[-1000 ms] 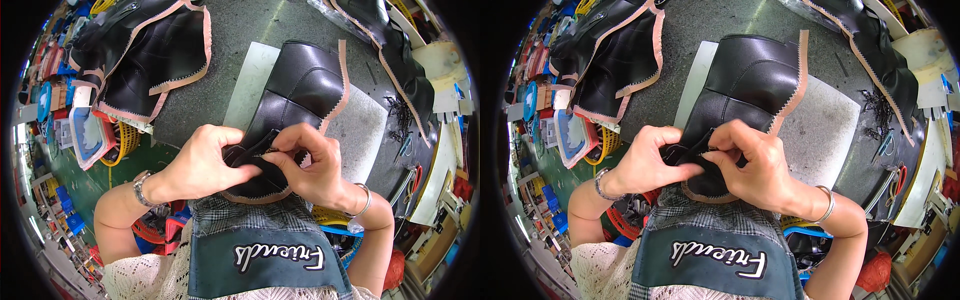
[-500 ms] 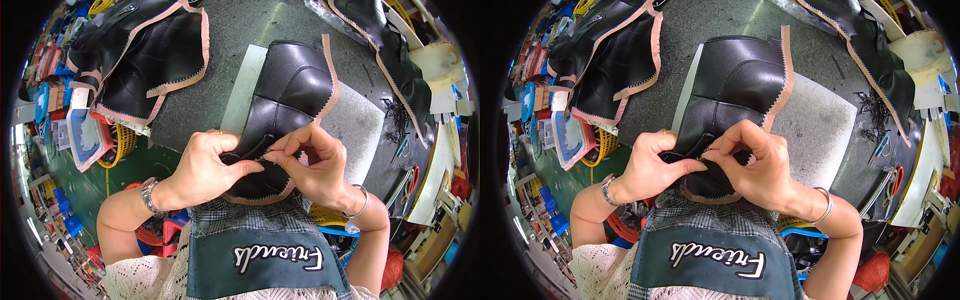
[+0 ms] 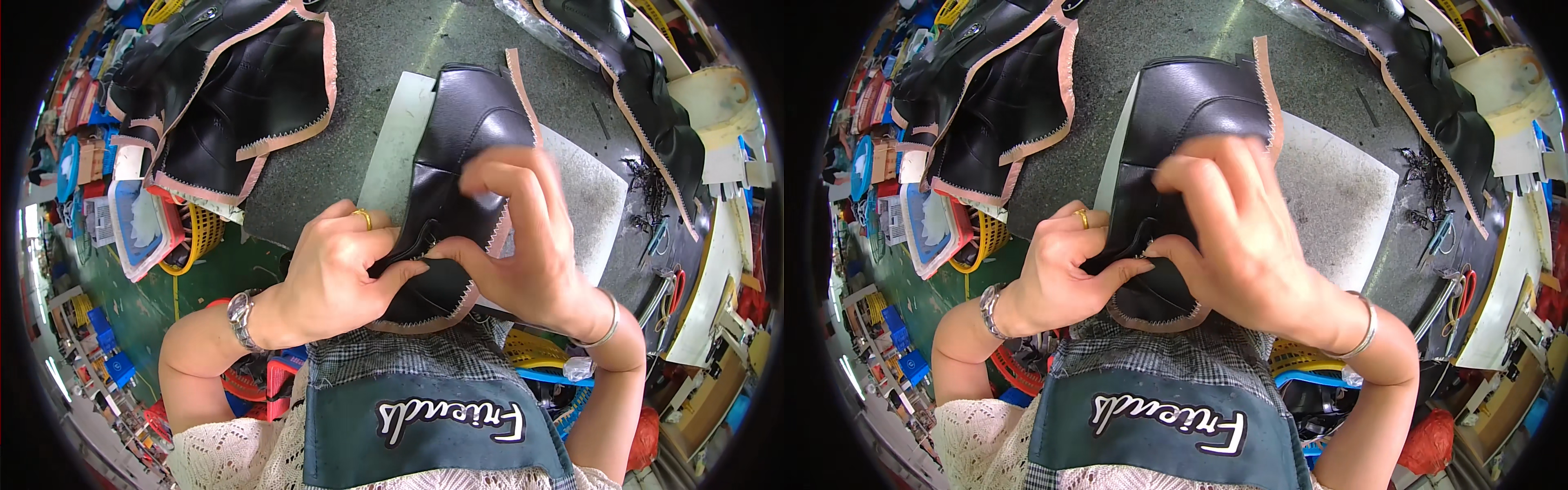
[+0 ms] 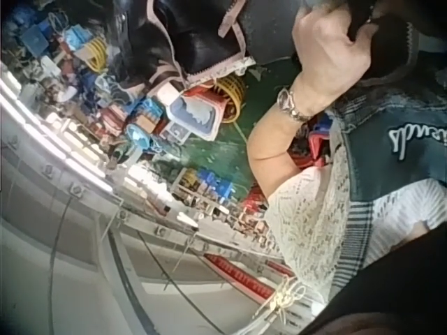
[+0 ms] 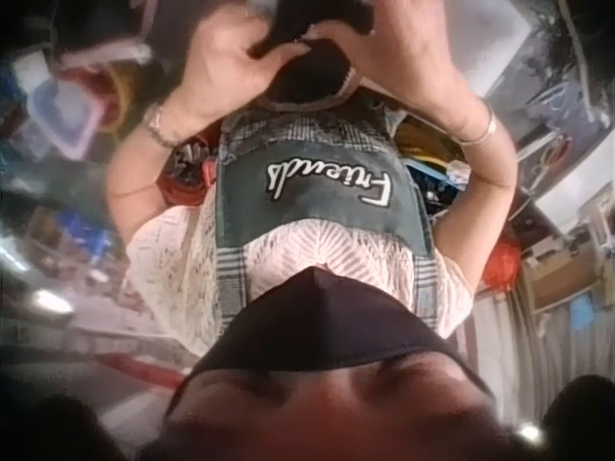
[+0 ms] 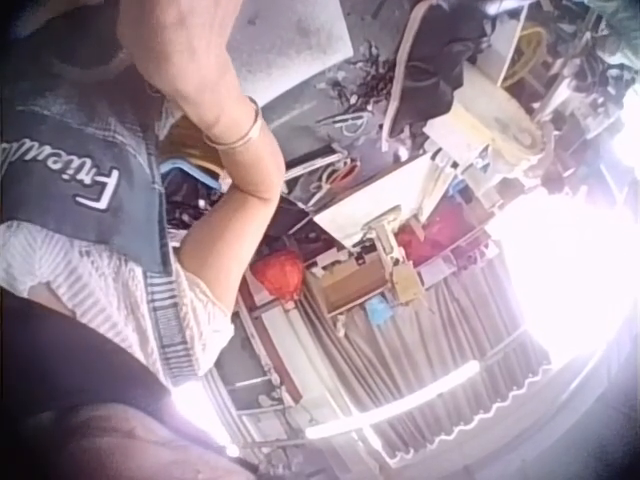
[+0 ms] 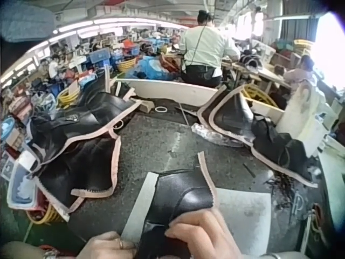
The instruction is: The person is punching holes and setting rivets into leather shoe uppers using a hammer and a punch tool, and removing masking tape from the leather.
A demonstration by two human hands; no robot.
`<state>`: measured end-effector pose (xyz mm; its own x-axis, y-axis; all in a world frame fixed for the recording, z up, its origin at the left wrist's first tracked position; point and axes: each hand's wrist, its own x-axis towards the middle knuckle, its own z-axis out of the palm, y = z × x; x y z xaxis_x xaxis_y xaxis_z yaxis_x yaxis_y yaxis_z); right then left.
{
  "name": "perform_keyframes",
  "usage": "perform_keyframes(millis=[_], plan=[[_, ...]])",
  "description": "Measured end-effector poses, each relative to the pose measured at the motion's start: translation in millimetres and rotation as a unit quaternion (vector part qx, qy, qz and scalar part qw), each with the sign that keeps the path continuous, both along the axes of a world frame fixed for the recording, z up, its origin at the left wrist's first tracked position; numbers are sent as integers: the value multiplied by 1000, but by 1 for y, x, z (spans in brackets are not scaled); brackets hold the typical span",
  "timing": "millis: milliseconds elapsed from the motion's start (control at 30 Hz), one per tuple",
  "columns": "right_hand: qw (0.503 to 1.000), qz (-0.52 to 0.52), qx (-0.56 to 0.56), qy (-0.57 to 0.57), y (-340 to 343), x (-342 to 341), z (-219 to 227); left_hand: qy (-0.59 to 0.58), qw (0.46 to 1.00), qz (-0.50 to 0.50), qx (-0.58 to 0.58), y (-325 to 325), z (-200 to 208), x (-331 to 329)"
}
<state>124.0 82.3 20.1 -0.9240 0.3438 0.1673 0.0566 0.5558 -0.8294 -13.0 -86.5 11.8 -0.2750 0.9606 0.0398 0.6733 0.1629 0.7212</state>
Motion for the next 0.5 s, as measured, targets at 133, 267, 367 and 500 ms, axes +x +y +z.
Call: perform_keyframes(millis=[133,267,367,500], plan=[[932,103,336,87,17,-20,27,82,995,-39,34,7,8,-2],[939,267,216,7,34,-18,18,141,985,-93,44,15,18,-3],[960,188,201,42,28,-13,7,143,988,-50,34,18,19,-2],[967,163,189,53,20,-13,7,114,992,-33,43,18,15,-3]])
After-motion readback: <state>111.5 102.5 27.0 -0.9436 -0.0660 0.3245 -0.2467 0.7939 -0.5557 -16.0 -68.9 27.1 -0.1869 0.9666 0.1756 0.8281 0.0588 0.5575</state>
